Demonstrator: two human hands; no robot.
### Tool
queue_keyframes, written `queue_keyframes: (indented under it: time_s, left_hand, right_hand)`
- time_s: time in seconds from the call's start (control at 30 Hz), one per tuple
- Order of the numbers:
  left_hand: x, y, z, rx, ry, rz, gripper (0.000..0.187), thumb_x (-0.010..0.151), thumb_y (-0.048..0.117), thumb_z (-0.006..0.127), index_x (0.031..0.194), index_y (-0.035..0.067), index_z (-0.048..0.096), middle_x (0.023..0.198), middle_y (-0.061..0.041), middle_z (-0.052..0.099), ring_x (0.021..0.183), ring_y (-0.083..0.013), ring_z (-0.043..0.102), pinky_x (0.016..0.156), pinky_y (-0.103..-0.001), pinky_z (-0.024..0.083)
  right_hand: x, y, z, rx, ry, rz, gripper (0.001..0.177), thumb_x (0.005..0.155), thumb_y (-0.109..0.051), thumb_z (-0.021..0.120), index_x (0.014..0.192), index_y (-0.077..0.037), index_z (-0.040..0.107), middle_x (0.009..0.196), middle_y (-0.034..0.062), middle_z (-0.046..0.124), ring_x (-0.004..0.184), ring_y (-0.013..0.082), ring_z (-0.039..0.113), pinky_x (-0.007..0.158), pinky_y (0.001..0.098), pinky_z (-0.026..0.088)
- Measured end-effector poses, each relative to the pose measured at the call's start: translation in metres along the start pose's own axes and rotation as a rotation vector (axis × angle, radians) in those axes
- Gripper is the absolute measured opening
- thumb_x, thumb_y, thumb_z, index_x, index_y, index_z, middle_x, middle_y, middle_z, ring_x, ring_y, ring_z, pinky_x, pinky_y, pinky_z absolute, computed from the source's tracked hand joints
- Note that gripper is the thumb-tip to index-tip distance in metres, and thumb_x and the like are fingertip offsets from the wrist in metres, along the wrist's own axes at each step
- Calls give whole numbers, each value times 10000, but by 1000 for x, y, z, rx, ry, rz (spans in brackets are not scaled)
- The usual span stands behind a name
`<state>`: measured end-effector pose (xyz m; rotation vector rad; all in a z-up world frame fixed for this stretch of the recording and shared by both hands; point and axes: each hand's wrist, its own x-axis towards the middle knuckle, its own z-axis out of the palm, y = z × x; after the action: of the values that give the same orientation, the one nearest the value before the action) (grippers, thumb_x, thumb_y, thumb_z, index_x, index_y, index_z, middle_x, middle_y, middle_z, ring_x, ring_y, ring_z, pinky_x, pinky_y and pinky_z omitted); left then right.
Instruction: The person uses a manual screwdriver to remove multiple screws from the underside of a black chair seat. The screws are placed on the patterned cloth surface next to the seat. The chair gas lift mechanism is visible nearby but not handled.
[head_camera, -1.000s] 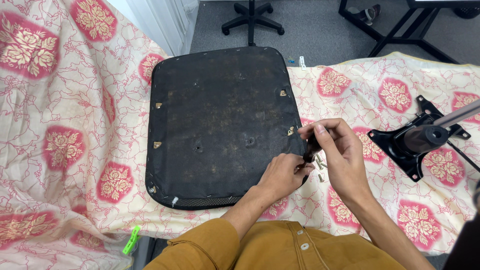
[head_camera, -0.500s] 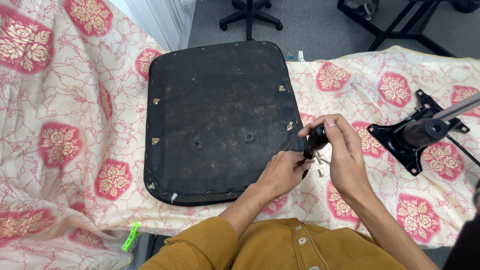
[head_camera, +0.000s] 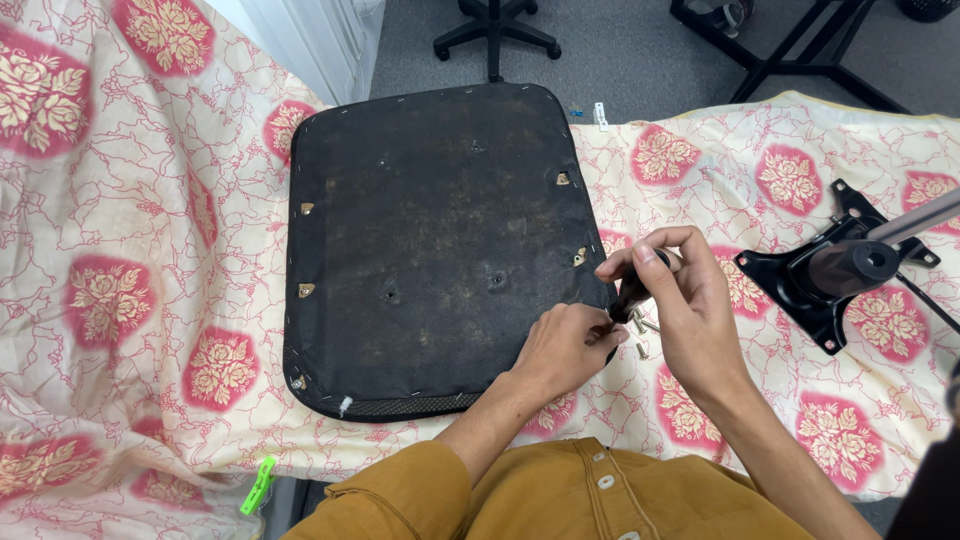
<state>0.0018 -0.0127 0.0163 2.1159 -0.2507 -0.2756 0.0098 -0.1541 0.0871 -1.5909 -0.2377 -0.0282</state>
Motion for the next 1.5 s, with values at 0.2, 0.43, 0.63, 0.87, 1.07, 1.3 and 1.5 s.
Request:
queue_keyframes:
  time_s: [0.2,0.43,0.63,0.87,1.07,1.3,1.5]
  left_hand:
    - [-2,2,-2,-25,-102,-85,256,983,207,626,933,-13,745,743,-197,716,700,-335,724,699,-446,528]
    - [-1,-3,-2,-42,-20,-6,260,936,259,692,982,15,769,801,-198,735,777,-352,733,734,-432,542]
    - [-2,2,-4,-31,-4,-23,277,911,272,706,998,19,779,901,-204,760,877,-350,750,803,-410,565]
    - [-8,9,-7,-63,-40,-74,269,964,232,641,1028,-3,756,882,-226,750,852,-362,749,778,-437,559]
    - [-7,6,-9,-40,15,31,258,928,237,696,1015,8,777,870,-193,756,837,-338,750,773,-420,573]
    - [-5,2,-4,6,0,-32,255,917,263,719,1016,40,794,884,-187,773,842,-309,762,801,-401,574]
    - [-6,0,-2,2,95,-13,315,853,302,793,995,21,789,920,-187,775,879,-300,769,817,-388,583]
  right_hand:
    - [4,0,4,-69,-36,-70,267,1099,-215,453,1084,-25,639,1080,79,719,1002,126,688,882,296,540]
    - [-1,-2,4,-122,-38,-23,326,1105,-216,433,1174,-46,702,982,82,701,905,110,612,828,279,498]
    - [-1,-3,6,-44,-33,-47,272,1111,-226,437,1088,-41,635,1009,57,697,916,106,617,821,277,508]
    - [-4,-9,8,-167,-41,-37,390,1123,-251,391,1189,-50,719,957,46,669,889,96,583,833,274,488]
    - [-3,-9,11,-120,-42,-55,330,1128,-261,389,1129,-52,644,971,58,723,907,105,635,842,286,513]
    - [-7,-6,9,-65,-35,-97,281,1142,-238,412,1103,-51,618,1037,67,742,979,91,647,927,284,521]
    - [-11,-7,12,-80,4,4,312,1103,-235,522,1278,-52,705,977,47,648,842,74,560,737,267,476]
